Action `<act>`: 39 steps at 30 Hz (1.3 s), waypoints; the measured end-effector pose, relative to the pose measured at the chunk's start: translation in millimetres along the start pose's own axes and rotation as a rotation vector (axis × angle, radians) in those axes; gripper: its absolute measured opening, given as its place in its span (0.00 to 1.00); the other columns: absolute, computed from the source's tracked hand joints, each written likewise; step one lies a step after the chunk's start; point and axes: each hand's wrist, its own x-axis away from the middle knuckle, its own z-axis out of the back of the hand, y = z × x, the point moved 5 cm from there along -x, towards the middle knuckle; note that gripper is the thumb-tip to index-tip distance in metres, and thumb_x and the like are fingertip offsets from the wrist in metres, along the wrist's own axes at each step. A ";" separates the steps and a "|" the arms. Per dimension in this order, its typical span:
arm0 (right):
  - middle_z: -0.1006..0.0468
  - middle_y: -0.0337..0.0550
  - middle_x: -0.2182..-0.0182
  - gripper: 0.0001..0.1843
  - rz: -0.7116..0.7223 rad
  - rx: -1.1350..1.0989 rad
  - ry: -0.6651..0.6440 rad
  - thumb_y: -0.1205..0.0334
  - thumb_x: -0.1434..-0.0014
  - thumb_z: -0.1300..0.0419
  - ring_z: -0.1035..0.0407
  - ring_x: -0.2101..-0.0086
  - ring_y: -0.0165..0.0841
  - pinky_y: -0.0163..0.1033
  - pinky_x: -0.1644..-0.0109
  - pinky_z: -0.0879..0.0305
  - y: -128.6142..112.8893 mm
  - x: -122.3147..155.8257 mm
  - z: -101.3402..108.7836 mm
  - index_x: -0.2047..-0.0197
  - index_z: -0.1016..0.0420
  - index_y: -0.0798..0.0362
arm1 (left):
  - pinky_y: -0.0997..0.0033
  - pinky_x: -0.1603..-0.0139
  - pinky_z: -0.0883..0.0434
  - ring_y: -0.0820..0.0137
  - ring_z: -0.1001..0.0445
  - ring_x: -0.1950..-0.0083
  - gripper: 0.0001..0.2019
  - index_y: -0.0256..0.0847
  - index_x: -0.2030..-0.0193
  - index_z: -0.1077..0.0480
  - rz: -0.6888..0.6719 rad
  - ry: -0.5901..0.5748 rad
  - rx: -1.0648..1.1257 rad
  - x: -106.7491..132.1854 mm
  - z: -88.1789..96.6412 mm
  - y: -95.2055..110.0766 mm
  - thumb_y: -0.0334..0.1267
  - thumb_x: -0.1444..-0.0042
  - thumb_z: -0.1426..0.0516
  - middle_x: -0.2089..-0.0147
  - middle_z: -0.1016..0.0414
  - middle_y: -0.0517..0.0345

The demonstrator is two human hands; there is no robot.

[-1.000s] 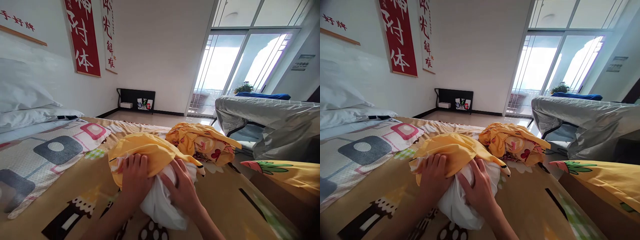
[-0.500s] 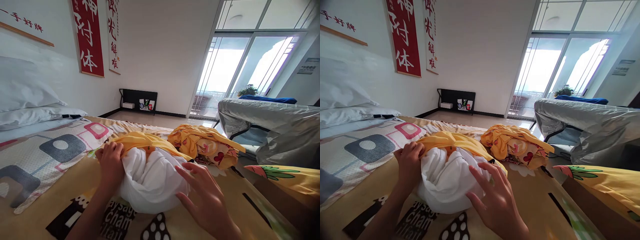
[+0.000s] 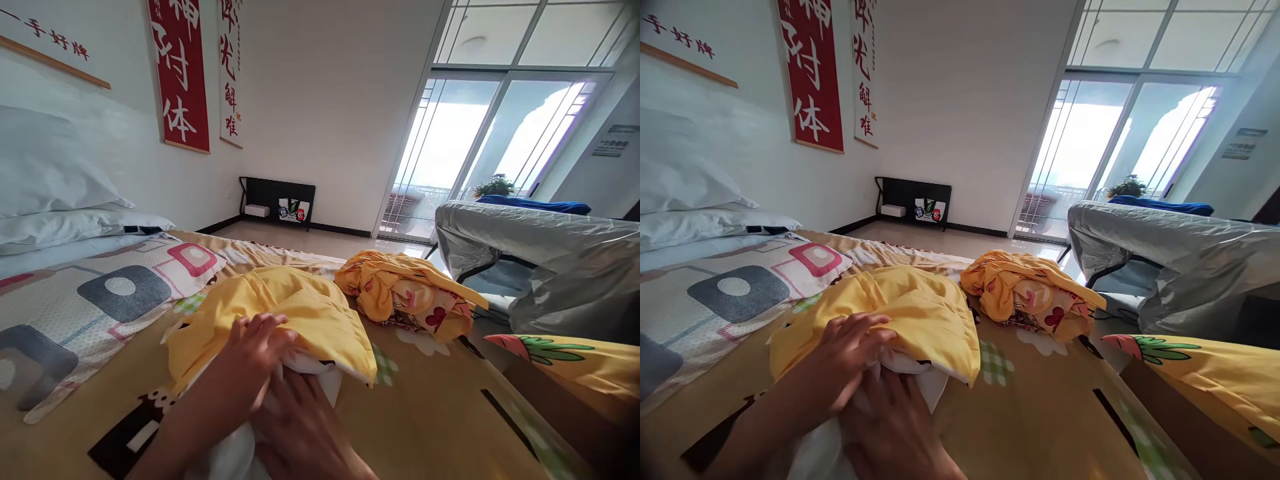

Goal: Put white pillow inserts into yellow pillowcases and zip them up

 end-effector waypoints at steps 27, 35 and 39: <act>0.21 0.48 0.67 0.19 -0.337 0.135 0.379 0.59 0.34 0.55 0.27 0.76 0.33 0.35 0.79 0.34 16.0 18.2 28.2 0.45 0.37 0.60 | 0.75 0.75 0.48 0.77 0.46 0.77 0.17 0.38 0.78 0.45 0.257 -0.218 0.508 5.4 5.6 -32.4 0.44 0.42 0.49 0.80 0.44 0.65; 0.28 0.41 0.75 0.07 -0.179 0.124 0.477 0.68 0.38 0.51 0.30 0.76 0.31 0.33 0.74 0.37 4.6 16.1 19.8 0.59 0.32 0.55 | 0.67 0.51 0.35 0.67 0.32 0.54 0.13 0.44 0.53 0.35 -0.095 -0.099 0.263 -3.7 3.5 5.0 0.29 0.44 0.51 0.54 0.30 0.56; 0.26 0.45 0.70 0.09 -0.115 0.142 0.470 0.72 0.41 0.49 0.28 0.71 0.32 0.33 0.67 0.33 1.1 21.5 11.7 0.60 0.30 0.56 | 0.68 0.61 0.35 0.65 0.31 0.61 0.08 0.40 0.63 0.34 -0.122 -0.258 0.147 -12.4 -20.8 13.8 0.27 0.49 0.49 0.62 0.29 0.55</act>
